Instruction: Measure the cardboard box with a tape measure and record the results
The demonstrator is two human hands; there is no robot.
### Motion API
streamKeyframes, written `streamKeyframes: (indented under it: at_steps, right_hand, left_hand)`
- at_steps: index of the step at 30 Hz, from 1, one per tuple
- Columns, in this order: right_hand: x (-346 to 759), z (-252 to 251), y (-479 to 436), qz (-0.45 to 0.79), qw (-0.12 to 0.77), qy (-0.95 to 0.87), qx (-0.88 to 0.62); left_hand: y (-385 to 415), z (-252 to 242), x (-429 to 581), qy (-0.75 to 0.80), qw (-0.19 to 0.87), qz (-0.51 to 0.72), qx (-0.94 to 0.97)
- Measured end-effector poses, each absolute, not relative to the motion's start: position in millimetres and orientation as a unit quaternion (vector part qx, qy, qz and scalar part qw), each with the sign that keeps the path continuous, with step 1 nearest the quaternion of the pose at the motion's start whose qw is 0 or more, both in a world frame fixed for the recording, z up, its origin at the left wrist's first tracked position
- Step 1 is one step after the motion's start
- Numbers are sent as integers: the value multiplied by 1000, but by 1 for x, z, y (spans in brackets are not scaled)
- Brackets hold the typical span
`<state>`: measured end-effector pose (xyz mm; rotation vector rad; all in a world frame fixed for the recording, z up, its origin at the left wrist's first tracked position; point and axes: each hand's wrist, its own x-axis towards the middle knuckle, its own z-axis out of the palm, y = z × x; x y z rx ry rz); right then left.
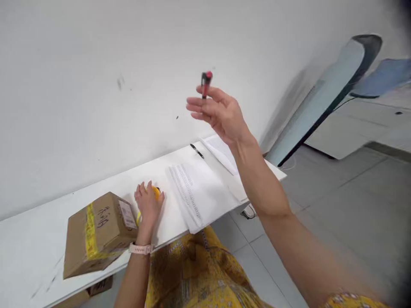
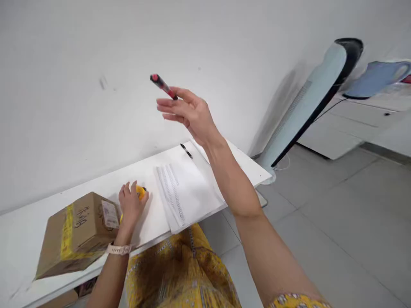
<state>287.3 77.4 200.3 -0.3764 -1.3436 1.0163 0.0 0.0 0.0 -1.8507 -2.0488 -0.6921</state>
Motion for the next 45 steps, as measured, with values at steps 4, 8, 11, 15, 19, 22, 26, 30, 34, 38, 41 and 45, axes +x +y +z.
streamKeyframes:
  at_steps: [4, 8, 11, 15, 19, 22, 26, 30, 34, 38, 41, 45]
  right_hand:
    - [257, 114, 46, 454, 647, -564, -239]
    - [233, 27, 35, 504, 587, -519, -363]
    - [231, -16, 42, 533, 519, -538, -397]
    - [237, -38, 52, 523, 462, -564, -441]
    - [235, -42, 54, 497, 448, -587, -456]
    - [232, -45, 55, 487, 464, -584, -455]
    - [233, -49, 60, 490, 457, -588, -452]
    - [234, -54, 61, 467, 468, -580, -477]
    - [235, -56, 58, 424, 454, -612, -489]
    - [234, -56, 57, 419, 462, -606, -494]
    - [234, -56, 57, 407, 459, -604, -509]
    - [235, -57, 57, 397, 447, -621, -507]
  left_hand:
    - [-15, 5, 69, -606, 55, -252, -752]
    - [-34, -5, 116, -553, -69, -71, -827]
    - [-48, -14, 121, -579, -85, -38, -810]
    - [-57, -13, 108, -632, -107, 2, -767]
    - [-52, -8, 106, -632, -122, 32, -764]
    - [-45, -10, 110, -614, -119, 29, -780]
    - [-39, -14, 113, -615, -123, 26, -778]
    - [-37, -13, 113, -618, -136, 29, -774]
    - [-37, -13, 113, -620, -140, 29, -771]
    - [-37, -17, 113, -619, -138, 21, -773]
    - [-38, -21, 112, -618, -135, 16, -774]
    - [-38, -23, 112, -619, -132, 16, -774]
